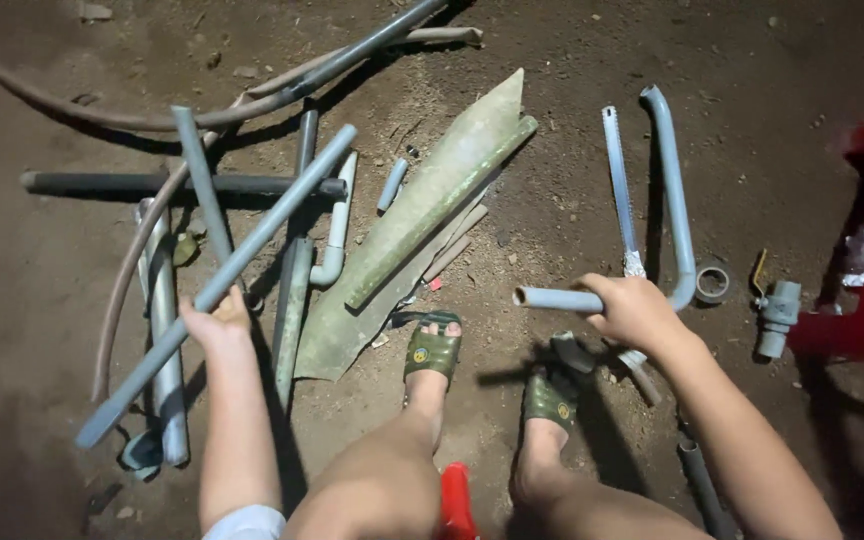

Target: The person cuts a green pipe with a hacksaw, then assembles a frame by fitting several gray PVC pipes together. They secure the joints with black electrical tape and continue adjusting the assembled structure.

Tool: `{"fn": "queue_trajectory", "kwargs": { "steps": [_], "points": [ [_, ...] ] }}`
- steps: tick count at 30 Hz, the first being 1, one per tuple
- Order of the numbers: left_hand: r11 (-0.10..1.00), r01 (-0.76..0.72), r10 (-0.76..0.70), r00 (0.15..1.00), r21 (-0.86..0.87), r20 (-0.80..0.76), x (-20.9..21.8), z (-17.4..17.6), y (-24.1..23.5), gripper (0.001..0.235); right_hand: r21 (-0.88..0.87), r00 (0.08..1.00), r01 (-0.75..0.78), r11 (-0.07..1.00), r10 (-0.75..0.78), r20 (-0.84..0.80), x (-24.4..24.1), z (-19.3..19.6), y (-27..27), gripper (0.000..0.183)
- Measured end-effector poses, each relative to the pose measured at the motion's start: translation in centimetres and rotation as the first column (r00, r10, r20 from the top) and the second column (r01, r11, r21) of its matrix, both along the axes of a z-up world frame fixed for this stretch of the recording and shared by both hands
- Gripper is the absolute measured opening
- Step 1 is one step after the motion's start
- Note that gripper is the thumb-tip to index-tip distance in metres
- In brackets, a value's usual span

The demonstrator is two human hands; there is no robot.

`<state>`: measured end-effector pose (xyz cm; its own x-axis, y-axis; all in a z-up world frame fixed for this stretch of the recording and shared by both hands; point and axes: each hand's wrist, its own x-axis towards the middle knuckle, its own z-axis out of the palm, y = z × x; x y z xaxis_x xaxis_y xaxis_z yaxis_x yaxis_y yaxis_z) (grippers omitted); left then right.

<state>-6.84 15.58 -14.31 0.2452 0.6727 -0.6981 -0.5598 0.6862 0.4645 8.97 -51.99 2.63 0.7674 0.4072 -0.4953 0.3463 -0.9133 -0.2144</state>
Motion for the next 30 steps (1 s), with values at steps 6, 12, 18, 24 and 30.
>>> {"fn": "queue_trajectory", "kwargs": {
  "steps": [6, 12, 18, 24, 30],
  "points": [
    [0.993, 0.116, -0.118, 0.991, -0.033, -0.067, -0.9, -0.7, -2.1, 0.088, -0.201, 0.945, -0.240, 0.950, 0.276, 0.177, -0.2, -0.2, 0.4, 0.042],
    [0.963, 0.267, -0.269, 0.949, -0.033, -0.166, -2.1, -0.8, -3.0, 0.087, -0.347, 0.819, -0.295, 0.890, 0.422, 0.388, 0.6, 0.4, 0.9, 0.011],
    [0.949, 0.309, -0.313, 0.914, -0.056, -0.257, -2.2, -0.7, -3.2, 0.077, -0.391, 0.843, -0.288, 0.874, 0.425, 0.329, 2.5, 3.2, 2.0, 0.009],
    [0.940, 0.337, -0.336, 0.896, -0.049, -0.291, -2.2, -0.4, -3.2, 0.075, -0.360, 0.908, -0.268, 0.894, 0.358, 0.215, 3.0, 3.3, 2.3, 0.018],
    [0.926, 0.373, -0.370, 0.879, -0.049, -0.301, -2.7, -1.7, -2.7, 0.080, -0.478, 0.900, -0.228, 0.848, 0.371, 0.229, 2.0, 3.3, 2.9, 0.016]
  ]
}}
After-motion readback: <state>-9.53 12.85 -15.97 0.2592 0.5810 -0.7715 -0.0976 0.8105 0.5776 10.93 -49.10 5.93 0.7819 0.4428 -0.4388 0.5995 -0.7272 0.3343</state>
